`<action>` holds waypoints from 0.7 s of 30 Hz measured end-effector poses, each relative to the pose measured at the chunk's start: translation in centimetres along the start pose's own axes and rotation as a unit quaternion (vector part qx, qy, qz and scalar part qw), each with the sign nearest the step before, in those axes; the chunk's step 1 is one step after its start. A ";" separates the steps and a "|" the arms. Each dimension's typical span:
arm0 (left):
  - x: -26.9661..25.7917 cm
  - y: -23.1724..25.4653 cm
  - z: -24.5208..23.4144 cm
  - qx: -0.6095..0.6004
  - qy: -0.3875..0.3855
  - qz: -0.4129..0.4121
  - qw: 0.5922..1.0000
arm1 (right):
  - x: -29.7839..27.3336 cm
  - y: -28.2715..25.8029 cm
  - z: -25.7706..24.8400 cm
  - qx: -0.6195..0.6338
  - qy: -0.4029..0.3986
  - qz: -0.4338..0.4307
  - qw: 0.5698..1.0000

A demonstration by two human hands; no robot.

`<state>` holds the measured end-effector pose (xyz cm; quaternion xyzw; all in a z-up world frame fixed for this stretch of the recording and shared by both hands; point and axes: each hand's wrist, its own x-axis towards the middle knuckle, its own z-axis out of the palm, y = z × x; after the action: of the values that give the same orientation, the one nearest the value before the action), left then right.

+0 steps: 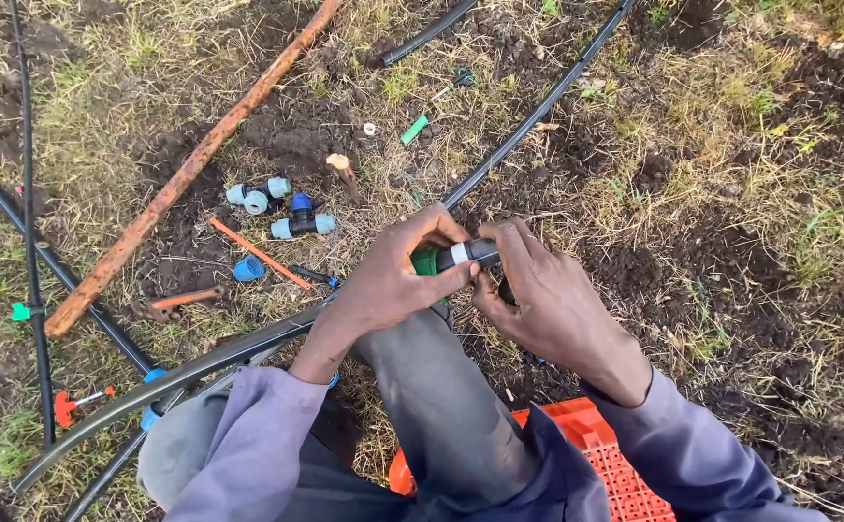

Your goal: Assembling black irrigation pipes using plastic connectors and thread seal tape in an outdoor setting.

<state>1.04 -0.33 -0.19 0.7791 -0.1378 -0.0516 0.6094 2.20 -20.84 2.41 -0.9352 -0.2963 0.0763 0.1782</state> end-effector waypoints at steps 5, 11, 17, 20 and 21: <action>0.0 -0.5 -0.3 -0.011 -0.004 -0.012 1.000 | 0.5 0.2 1.3 -0.003 0.047 -0.016 0.999; 0.0 -0.7 -0.4 -0.032 -0.016 -0.026 0.999 | 0.8 0.1 2.0 -0.060 0.036 0.009 0.997; 0.7 -0.8 -0.5 -0.041 0.000 -0.025 0.999 | 0.8 0.4 3.0 -0.056 0.056 -0.005 0.997; 1.1 -1.5 -0.2 -0.052 -0.008 -0.025 0.998 | 0.7 0.7 3.8 -0.041 0.070 0.001 0.997; 1.3 -1.9 -0.1 -0.065 -0.013 -0.027 0.997 | 0.8 0.7 3.9 -0.029 0.083 -0.003 0.996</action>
<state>2.60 -0.15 -1.86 0.7407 -0.1214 -0.0867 0.6550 2.26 -19.82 -1.50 -0.9421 -0.2854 -0.0111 0.1757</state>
